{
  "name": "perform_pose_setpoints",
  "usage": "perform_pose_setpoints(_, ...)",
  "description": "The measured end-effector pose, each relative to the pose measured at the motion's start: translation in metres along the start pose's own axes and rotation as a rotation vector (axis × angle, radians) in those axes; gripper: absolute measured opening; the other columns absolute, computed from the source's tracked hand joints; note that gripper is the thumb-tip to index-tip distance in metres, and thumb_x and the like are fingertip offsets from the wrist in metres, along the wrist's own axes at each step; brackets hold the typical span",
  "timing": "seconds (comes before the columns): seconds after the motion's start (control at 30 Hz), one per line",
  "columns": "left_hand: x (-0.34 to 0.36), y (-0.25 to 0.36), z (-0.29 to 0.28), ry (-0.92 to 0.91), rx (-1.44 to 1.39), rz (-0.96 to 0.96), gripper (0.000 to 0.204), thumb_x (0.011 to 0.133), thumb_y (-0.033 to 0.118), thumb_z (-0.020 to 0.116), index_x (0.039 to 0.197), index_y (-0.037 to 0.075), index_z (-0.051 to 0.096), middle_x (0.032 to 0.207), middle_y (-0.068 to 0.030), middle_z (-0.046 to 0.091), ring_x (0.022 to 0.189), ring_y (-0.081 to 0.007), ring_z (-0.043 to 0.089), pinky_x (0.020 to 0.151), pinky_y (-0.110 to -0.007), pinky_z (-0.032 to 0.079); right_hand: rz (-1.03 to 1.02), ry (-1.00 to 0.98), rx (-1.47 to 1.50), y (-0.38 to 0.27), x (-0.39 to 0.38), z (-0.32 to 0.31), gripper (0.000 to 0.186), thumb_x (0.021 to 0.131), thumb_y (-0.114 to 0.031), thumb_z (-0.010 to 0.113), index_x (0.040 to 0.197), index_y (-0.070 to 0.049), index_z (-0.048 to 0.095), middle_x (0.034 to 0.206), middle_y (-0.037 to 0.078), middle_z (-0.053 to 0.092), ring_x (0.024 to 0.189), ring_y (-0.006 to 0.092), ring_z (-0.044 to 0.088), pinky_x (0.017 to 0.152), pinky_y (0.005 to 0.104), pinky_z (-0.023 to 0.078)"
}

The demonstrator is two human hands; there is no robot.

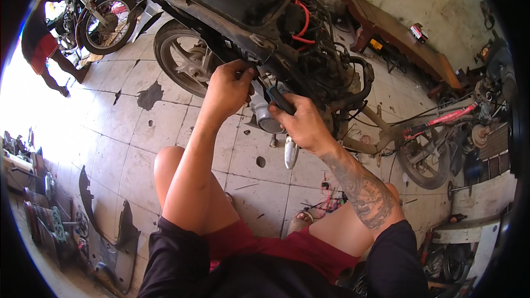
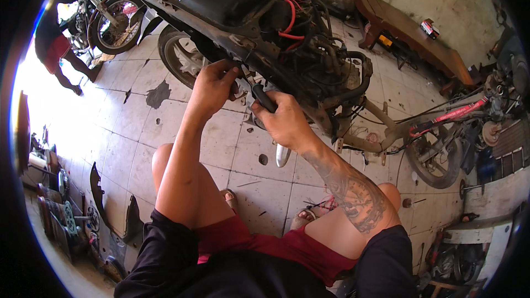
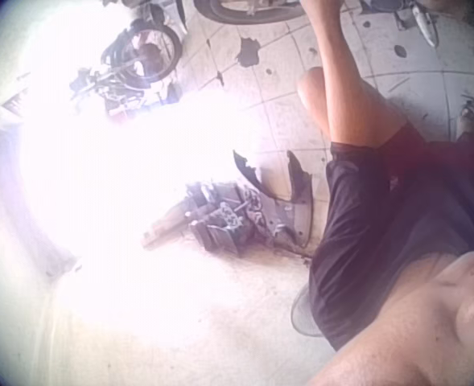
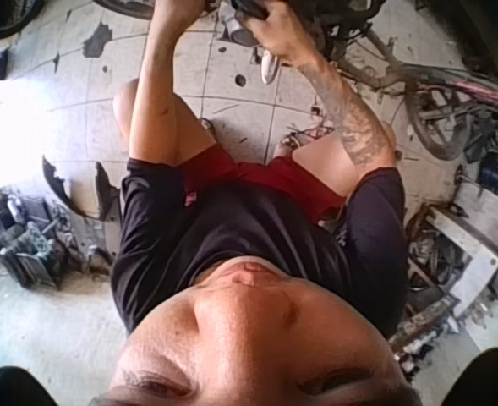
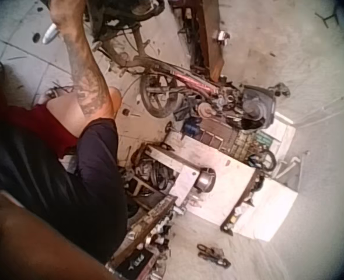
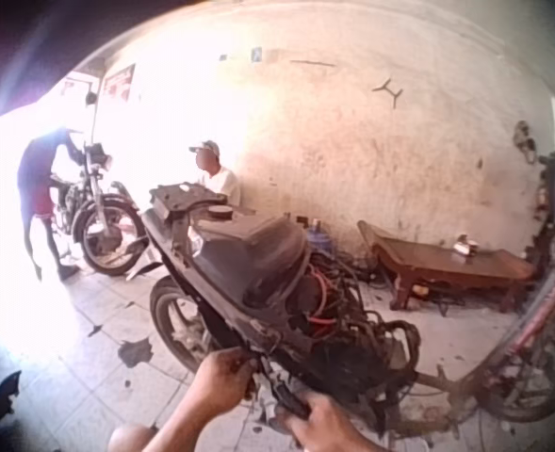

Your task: The person is repairing and adjusting the wiring on a motorcycle frame.

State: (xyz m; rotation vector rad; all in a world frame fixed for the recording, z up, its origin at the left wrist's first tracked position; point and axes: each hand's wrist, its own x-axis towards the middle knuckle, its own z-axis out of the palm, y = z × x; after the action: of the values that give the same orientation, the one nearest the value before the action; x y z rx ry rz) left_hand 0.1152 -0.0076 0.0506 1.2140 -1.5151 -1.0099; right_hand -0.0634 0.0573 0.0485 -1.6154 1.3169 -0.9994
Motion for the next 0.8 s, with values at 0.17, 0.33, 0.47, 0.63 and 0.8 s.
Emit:
perform_pose_setpoints(0.17, 0.003, -0.003, 0.002, -0.022, -0.045, -0.003, 0.021, 0.096, 0.013, 0.057, 0.100, -0.004, 0.068, 0.061, -0.0080, 0.061, 0.051, -0.0135, 0.058, 0.050, -0.030, 0.044, -0.026, 0.017, 0.005, 0.008, 0.004, -0.001, 0.023, 0.092, -0.017, 0.067, 0.080, 0.002, 0.062, 0.059, 0.003, 0.051, 0.056, 0.0104, 0.045, 0.053, 0.0328, 0.039)
perform_pose_setpoints(0.33, 0.002, -0.001, 0.002, -0.024, 0.004, 0.011, 0.020, 0.096, 0.013, 0.058, 0.099, -0.004, 0.068, 0.061, -0.0083, 0.061, 0.052, -0.0137, 0.058, 0.050, -0.030, 0.044, -0.127, 0.096, -0.128, 0.011, 0.004, 0.002, 0.023, 0.090, -0.011, 0.065, 0.073, 0.003, 0.058, 0.058, 0.011, 0.053, 0.051, 0.0192, 0.046, 0.052, 0.0369, 0.040)
perform_pose_setpoints(0.47, 0.002, 0.000, 0.004, -0.025, 0.020, 0.010, 0.020, 0.096, 0.013, 0.057, 0.097, -0.004, 0.067, 0.061, -0.0086, 0.061, 0.052, -0.0141, 0.058, 0.051, -0.031, 0.045, -0.143, 0.107, -0.136, 0.013, 0.001, 0.003, 0.020, 0.093, -0.015, 0.066, 0.084, 0.003, 0.062, 0.060, 0.006, 0.053, 0.055, 0.0135, 0.046, 0.053, 0.0349, 0.040)
perform_pose_setpoints(0.63, 0.000, 0.003, 0.004, -0.023, 0.061, -0.001, 0.019, 0.097, 0.012, 0.056, 0.096, -0.004, 0.067, 0.059, -0.0075, 0.060, 0.052, -0.0133, 0.058, 0.051, -0.031, 0.045, -0.095, 0.090, -0.159, 0.008, -0.003, -0.003, 0.019, 0.092, -0.016, 0.068, 0.087, 0.001, 0.064, 0.063, 0.012, 0.055, 0.056, 0.0200, 0.048, 0.056, 0.0369, 0.042)
perform_pose_setpoints(0.8, -0.007, 0.004, -0.001, -0.011, 0.041, -0.024, 0.019, 0.097, 0.012, 0.055, 0.097, -0.003, 0.067, 0.059, -0.0069, 0.060, 0.052, -0.0126, 0.057, 0.053, -0.029, 0.045, 0.015, -0.050, -0.225, -0.015, -0.032, -0.024, 0.018, 0.090, -0.016, 0.070, 0.092, 0.001, 0.065, 0.069, 0.013, 0.059, 0.062, 0.0233, 0.053, 0.063, 0.0376, 0.045)
